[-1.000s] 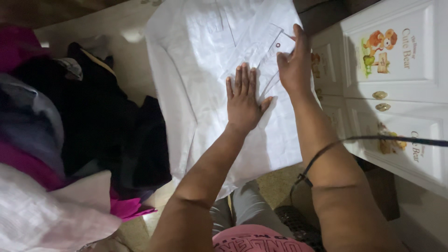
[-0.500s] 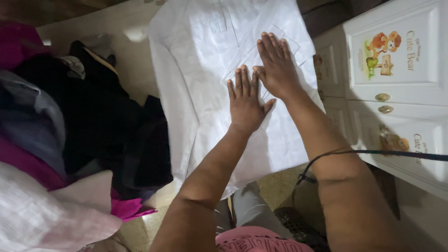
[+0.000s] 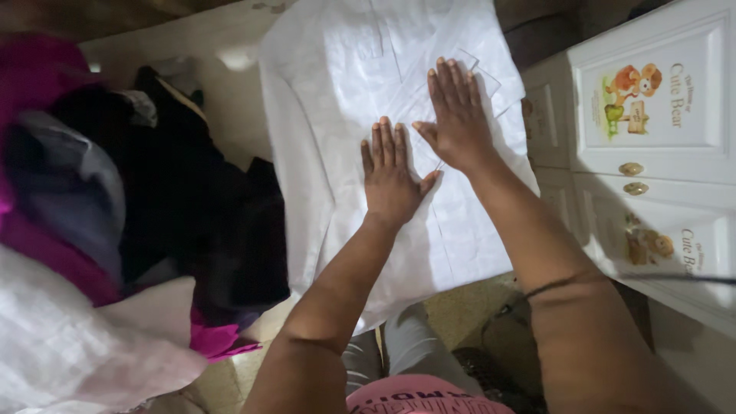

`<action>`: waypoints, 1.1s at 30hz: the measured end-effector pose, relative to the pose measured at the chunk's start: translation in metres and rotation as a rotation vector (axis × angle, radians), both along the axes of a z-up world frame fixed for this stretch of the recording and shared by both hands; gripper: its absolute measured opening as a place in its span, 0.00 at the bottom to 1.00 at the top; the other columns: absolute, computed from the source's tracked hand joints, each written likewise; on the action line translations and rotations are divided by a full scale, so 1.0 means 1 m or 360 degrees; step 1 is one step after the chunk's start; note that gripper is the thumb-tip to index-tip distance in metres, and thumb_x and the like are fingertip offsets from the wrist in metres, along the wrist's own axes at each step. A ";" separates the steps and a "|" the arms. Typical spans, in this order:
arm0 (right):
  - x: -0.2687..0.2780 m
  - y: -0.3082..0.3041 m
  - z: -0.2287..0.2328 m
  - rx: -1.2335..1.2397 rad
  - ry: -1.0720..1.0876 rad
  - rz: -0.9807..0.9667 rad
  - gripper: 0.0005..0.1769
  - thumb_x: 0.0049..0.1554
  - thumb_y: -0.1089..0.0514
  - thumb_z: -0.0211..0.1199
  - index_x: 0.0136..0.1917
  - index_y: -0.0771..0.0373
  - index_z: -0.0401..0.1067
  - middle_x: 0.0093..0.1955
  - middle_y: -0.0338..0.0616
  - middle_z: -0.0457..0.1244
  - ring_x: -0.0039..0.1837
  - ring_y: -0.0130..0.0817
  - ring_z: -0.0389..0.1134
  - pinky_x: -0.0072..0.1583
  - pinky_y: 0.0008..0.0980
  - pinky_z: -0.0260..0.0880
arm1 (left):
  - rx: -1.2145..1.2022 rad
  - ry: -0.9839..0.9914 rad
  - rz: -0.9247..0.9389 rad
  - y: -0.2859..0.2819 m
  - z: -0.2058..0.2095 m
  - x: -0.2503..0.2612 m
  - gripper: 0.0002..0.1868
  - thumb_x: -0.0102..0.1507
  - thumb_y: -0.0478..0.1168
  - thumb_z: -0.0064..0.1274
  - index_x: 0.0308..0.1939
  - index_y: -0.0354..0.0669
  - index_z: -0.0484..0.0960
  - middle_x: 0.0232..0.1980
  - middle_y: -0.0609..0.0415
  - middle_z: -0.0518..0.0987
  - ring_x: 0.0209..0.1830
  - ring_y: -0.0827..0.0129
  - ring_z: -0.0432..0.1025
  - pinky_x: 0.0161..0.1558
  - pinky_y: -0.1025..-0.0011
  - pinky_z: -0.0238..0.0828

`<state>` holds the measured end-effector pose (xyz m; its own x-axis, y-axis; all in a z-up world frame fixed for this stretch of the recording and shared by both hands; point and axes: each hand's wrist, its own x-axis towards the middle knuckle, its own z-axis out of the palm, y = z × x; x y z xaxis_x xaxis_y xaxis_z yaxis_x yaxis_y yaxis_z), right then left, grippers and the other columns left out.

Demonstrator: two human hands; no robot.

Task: The person picks up a white shirt from a pile of clothes, holds it up, and then folds it on a surface. They then pick up several socks, rolling some together and folding others before placing them on a shelf. Finally, they return to the white shirt and continue folding it.

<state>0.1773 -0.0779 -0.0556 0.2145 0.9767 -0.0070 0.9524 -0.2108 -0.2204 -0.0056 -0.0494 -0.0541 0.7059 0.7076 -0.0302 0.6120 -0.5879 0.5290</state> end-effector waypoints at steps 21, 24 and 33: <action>-0.072 -0.028 0.014 0.0322 0.0384 -0.0042 0.39 0.64 0.48 0.65 0.78 0.70 0.56 0.81 0.61 0.50 0.83 0.59 0.46 0.80 0.55 0.44 | 0.0122 -0.0166 0.0370 0.036 0.046 -0.120 0.51 0.59 0.49 0.64 0.79 0.40 0.52 0.82 0.31 0.44 0.83 0.40 0.38 0.78 0.40 0.28; -0.102 -0.034 0.017 0.0392 0.0499 -0.0027 0.33 0.60 0.53 0.68 0.74 0.68 0.63 0.78 0.58 0.55 0.80 0.58 0.52 0.79 0.53 0.49 | -0.0123 -0.0425 0.0494 0.039 0.047 -0.148 0.51 0.63 0.43 0.62 0.82 0.36 0.47 0.83 0.29 0.42 0.84 0.36 0.39 0.81 0.48 0.39; -0.178 -0.022 0.033 0.0346 0.0906 -0.0093 0.28 0.56 0.58 0.68 0.68 0.66 0.68 0.74 0.56 0.59 0.75 0.55 0.59 0.72 0.47 0.62 | -0.0304 -0.0626 0.0540 0.051 0.012 -0.145 0.53 0.62 0.38 0.63 0.78 0.26 0.41 0.80 0.24 0.50 0.82 0.38 0.47 0.78 0.56 0.46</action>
